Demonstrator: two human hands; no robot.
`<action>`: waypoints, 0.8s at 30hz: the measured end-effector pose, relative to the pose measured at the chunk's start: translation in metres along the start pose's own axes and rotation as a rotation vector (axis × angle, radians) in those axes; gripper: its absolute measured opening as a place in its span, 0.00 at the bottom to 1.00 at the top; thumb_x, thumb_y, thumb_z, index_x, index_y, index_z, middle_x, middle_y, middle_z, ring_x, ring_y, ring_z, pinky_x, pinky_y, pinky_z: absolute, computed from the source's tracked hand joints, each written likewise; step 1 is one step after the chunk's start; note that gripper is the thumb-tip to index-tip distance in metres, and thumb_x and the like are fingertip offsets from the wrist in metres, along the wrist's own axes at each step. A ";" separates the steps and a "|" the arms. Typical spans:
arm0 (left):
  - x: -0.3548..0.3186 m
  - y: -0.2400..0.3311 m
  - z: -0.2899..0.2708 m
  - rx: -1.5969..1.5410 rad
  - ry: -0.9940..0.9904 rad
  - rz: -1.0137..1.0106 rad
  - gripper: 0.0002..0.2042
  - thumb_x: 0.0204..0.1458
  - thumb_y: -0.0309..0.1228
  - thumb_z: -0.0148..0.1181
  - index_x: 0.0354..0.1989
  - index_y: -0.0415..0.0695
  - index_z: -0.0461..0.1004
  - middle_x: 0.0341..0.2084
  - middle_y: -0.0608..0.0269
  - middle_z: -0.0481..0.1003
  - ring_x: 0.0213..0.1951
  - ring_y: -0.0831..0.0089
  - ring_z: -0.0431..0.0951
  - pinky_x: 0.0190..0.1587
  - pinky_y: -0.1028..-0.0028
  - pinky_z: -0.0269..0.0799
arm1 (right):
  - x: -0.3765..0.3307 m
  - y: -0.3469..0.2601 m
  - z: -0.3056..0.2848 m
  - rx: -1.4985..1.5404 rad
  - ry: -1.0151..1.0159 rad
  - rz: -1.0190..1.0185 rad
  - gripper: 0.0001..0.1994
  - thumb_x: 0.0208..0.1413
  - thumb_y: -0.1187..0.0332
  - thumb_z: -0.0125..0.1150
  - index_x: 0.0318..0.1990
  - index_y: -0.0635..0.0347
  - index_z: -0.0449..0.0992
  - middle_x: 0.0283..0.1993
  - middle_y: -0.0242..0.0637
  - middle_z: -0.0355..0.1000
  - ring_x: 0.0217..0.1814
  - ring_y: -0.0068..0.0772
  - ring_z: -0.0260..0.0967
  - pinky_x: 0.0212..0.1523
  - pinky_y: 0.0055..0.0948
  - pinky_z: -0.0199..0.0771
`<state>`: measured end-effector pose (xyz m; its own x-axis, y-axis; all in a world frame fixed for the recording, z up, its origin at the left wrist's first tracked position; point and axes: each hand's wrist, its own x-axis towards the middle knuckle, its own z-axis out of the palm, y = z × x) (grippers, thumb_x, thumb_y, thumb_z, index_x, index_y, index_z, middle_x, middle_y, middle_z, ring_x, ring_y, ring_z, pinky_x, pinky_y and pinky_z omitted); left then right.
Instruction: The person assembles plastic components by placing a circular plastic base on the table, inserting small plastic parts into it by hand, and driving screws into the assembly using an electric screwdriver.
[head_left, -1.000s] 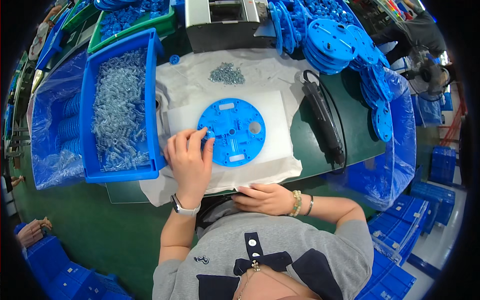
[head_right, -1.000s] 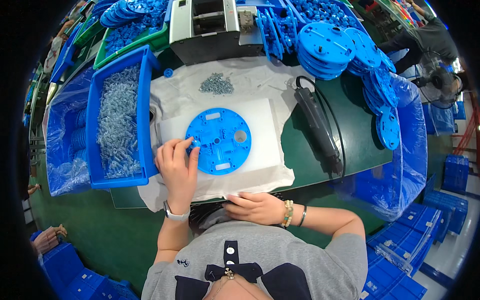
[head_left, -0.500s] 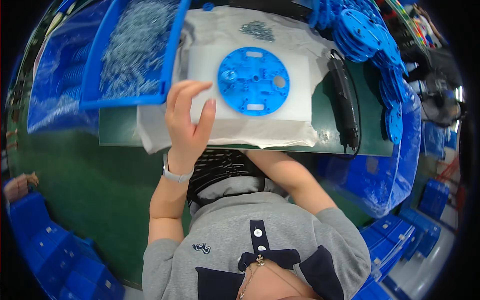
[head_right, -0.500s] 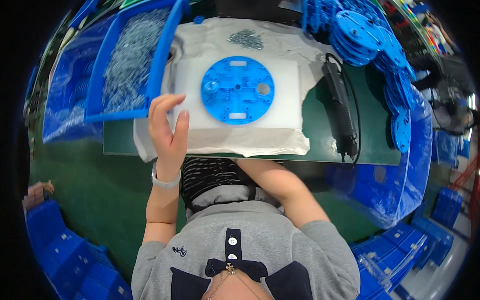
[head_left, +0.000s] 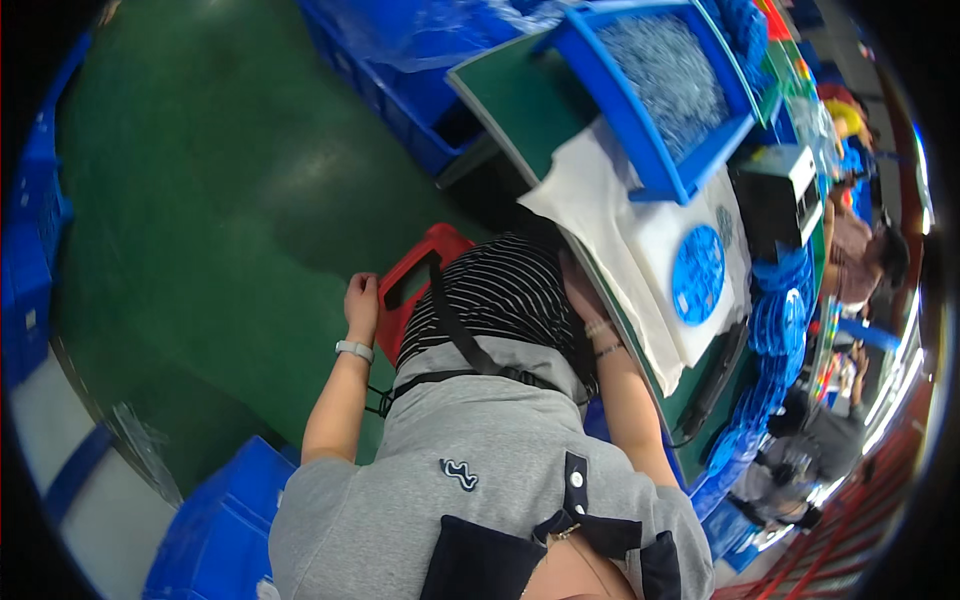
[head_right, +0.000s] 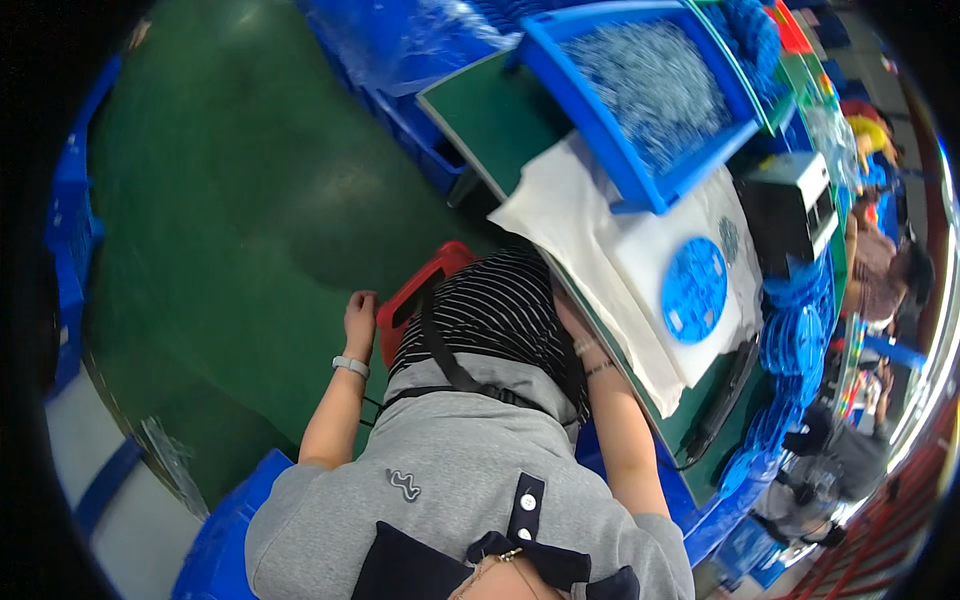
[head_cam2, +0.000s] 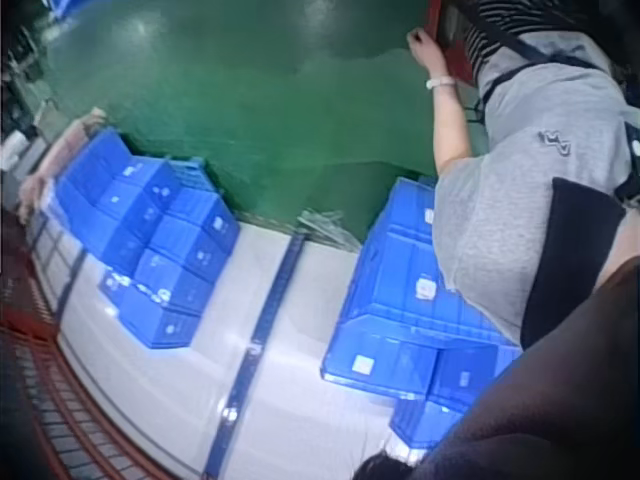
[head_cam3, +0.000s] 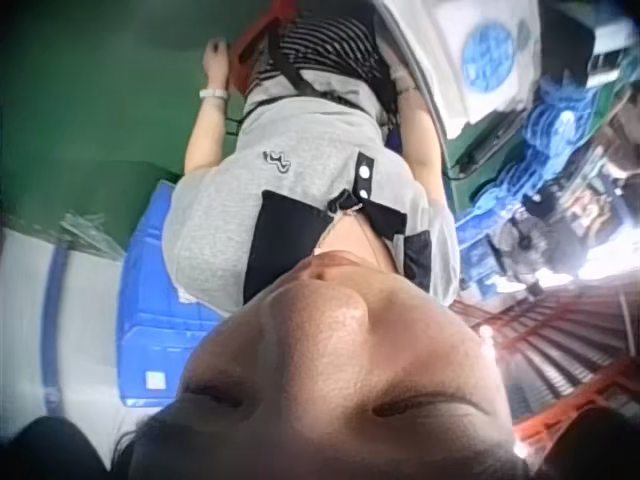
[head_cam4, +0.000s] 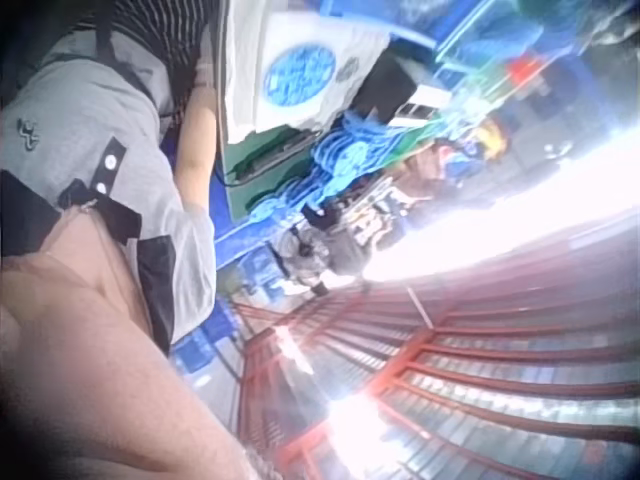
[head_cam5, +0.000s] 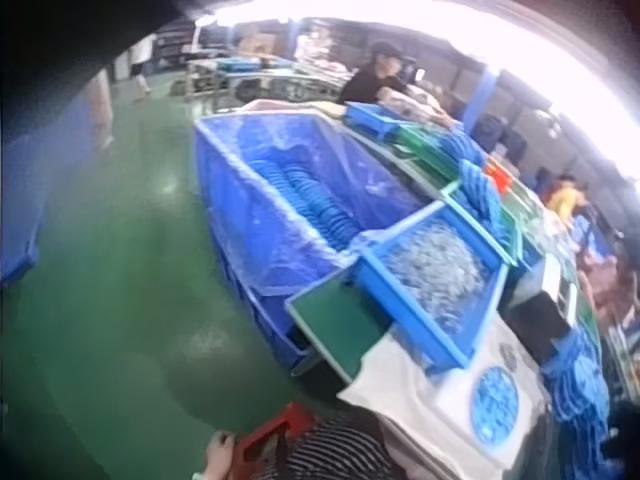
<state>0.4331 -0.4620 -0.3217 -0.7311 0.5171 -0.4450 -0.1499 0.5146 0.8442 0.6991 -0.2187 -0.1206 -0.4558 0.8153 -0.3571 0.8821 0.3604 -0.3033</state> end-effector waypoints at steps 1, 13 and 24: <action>0.000 -0.025 -0.002 0.083 0.008 -0.138 0.15 0.58 0.38 0.51 0.40 0.38 0.77 0.30 0.55 0.78 0.34 0.67 0.78 0.40 0.69 0.71 | 0.000 -0.006 0.000 -0.020 -0.016 -0.021 0.24 0.64 0.60 0.50 0.63 0.63 0.64 0.64 0.51 0.64 0.68 0.52 0.58 0.68 0.42 0.56; -0.024 0.015 0.043 0.152 -0.309 0.088 0.14 0.55 0.37 0.51 0.37 0.38 0.76 0.35 0.46 0.76 0.41 0.47 0.75 0.46 0.57 0.70 | -0.039 -0.059 -0.021 0.001 -0.142 -0.278 0.26 0.60 0.66 0.54 0.66 0.61 0.60 0.71 0.57 0.52 0.71 0.61 0.51 0.69 0.43 0.55; -0.037 -0.033 0.033 0.501 -0.435 0.303 0.14 0.59 0.39 0.48 0.40 0.42 0.75 0.41 0.51 0.75 0.46 0.49 0.72 0.49 0.56 0.69 | -0.056 -0.081 -0.051 0.259 -0.386 -0.402 0.24 0.58 0.72 0.56 0.63 0.62 0.65 0.71 0.53 0.54 0.75 0.54 0.46 0.72 0.43 0.48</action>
<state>0.4871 -0.4758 -0.3433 -0.3462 0.8580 -0.3795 0.4165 0.5030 0.7573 0.6588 -0.2701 -0.0306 -0.7993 0.3980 -0.4502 0.5973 0.4440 -0.6679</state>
